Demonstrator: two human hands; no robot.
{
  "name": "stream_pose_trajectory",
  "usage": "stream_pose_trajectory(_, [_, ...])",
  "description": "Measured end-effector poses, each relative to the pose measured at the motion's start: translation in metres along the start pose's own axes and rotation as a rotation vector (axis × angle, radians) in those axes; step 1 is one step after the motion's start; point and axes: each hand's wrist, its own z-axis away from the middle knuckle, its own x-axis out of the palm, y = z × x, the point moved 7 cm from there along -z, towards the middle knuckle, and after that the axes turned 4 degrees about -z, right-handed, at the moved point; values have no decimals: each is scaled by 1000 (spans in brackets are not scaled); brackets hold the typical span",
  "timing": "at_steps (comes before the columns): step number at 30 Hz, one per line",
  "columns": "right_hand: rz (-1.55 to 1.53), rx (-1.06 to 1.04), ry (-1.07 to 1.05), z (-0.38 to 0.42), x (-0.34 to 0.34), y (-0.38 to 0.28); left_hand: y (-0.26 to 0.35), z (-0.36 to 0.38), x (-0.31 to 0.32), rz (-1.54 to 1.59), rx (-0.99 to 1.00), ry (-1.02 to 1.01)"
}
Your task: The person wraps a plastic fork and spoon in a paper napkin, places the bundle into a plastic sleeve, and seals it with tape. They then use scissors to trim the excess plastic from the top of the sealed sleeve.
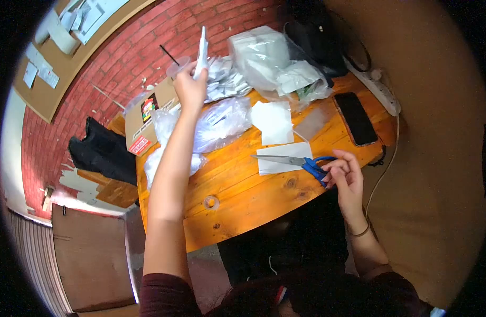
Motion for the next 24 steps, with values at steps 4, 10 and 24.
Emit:
stream_pose_trajectory(4, [11, -25, 52, 8, -16, -6, 26, -29, 24, -255, 221, 13])
stream_pose_trajectory(10, [225, -112, 75, -7, -27, -16, -19, -24, 97, -557, 289, -467])
stream_pose_trajectory(24, [1487, -558, -89, -129, 22, 24, 66, 84, -58, -5, 240, -497])
